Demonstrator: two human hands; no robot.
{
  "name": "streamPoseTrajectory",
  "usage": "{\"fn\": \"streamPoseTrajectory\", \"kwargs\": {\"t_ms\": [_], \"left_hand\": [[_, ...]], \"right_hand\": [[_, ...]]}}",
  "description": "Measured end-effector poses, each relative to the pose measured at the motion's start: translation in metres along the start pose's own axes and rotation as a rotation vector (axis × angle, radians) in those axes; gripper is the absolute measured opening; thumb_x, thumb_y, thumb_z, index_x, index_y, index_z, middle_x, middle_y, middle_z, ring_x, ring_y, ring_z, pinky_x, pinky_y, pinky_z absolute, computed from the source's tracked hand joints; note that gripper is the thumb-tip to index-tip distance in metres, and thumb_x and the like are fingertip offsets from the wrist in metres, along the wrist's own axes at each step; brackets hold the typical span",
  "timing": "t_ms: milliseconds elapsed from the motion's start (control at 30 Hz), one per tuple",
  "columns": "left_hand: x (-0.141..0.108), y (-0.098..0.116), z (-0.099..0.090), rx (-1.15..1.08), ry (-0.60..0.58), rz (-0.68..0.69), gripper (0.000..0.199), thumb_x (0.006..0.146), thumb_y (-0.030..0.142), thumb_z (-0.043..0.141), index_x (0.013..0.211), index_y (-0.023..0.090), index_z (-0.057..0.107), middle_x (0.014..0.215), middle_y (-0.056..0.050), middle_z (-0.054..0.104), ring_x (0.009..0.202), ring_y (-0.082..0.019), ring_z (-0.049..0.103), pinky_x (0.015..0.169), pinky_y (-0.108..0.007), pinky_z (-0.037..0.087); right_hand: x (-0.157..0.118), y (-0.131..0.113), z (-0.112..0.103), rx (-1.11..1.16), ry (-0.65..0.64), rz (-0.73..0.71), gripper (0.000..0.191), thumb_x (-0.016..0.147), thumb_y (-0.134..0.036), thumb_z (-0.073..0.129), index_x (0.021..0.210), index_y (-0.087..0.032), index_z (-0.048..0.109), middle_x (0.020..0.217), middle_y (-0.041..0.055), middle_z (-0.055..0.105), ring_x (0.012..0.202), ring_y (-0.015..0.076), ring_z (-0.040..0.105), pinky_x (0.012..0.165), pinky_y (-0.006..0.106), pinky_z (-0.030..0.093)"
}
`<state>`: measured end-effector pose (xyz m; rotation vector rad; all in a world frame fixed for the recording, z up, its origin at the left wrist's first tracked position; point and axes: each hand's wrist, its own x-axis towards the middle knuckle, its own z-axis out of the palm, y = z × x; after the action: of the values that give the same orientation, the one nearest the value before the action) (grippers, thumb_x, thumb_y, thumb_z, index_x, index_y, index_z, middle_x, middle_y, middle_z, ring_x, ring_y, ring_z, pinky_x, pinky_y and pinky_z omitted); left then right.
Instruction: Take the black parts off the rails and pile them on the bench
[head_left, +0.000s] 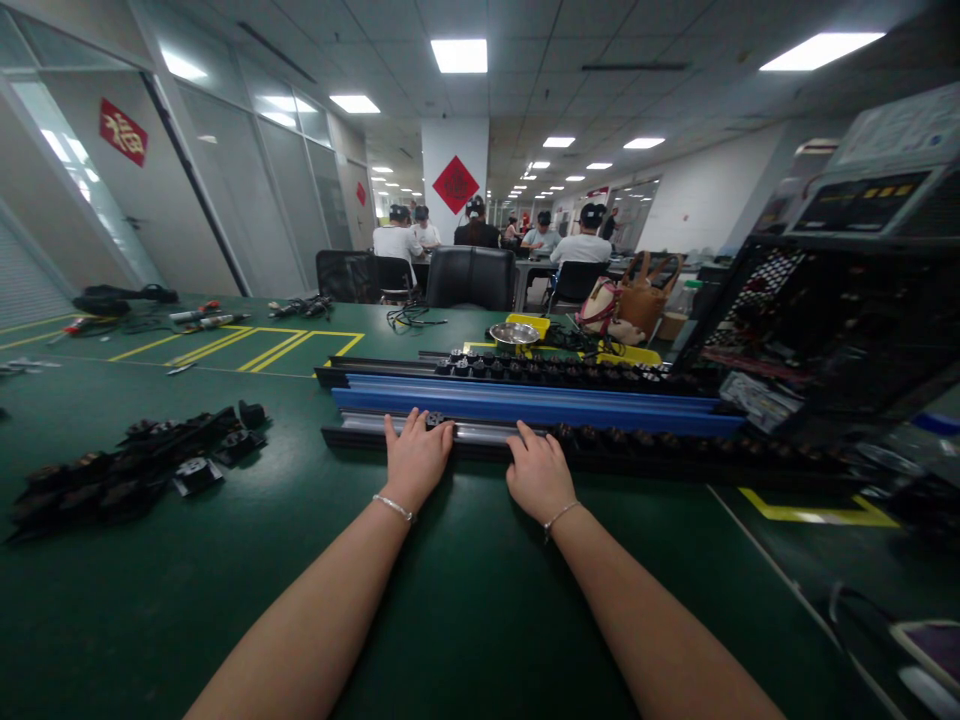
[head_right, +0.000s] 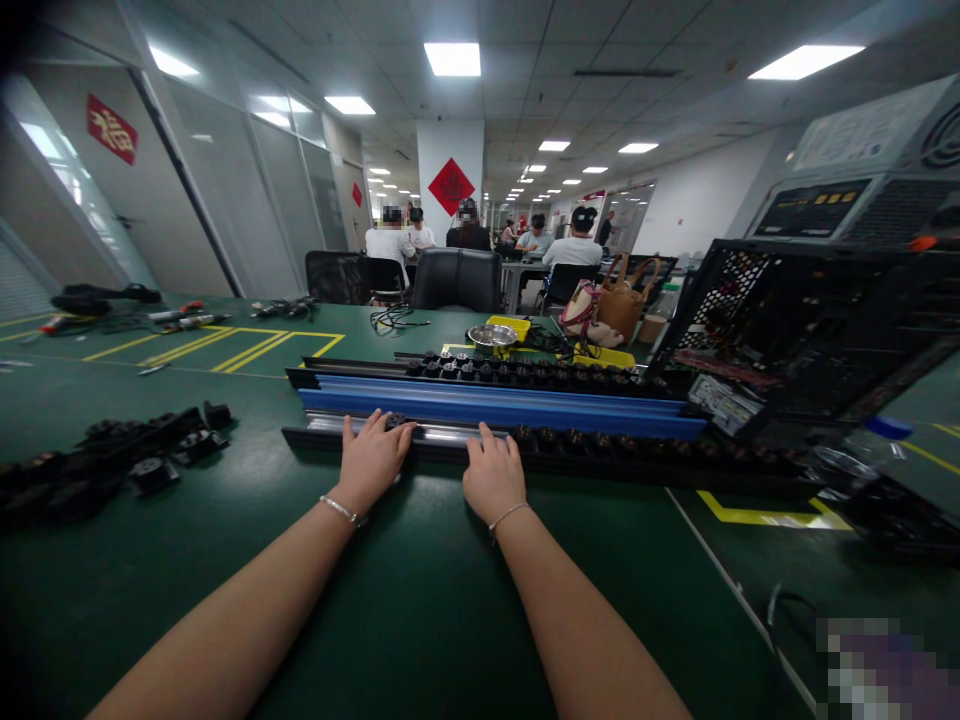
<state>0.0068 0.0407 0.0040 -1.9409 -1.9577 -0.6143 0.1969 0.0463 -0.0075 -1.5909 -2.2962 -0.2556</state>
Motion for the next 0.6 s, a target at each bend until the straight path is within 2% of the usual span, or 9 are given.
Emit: {"fn": "streamPoseTrajectory", "kwargs": {"t_ms": [600], "left_hand": [[0.0007, -0.0026, 0.0004, -0.003, -0.016, -0.013, 0.040, 0.093, 0.040, 0.031, 0.108, 0.032, 0.067, 0.123, -0.010, 0.061, 0.127, -0.028, 0.043, 0.107, -0.062, 0.014]], "right_hand": [[0.0002, 0.0008, 0.0017, 0.004, 0.004, -0.001, 0.037, 0.079, -0.018, 0.043, 0.114, -0.017, 0.058, 0.140, 0.0129, 0.044, 0.115, 0.0243, 0.050, 0.105, 0.042, 0.023]]}}
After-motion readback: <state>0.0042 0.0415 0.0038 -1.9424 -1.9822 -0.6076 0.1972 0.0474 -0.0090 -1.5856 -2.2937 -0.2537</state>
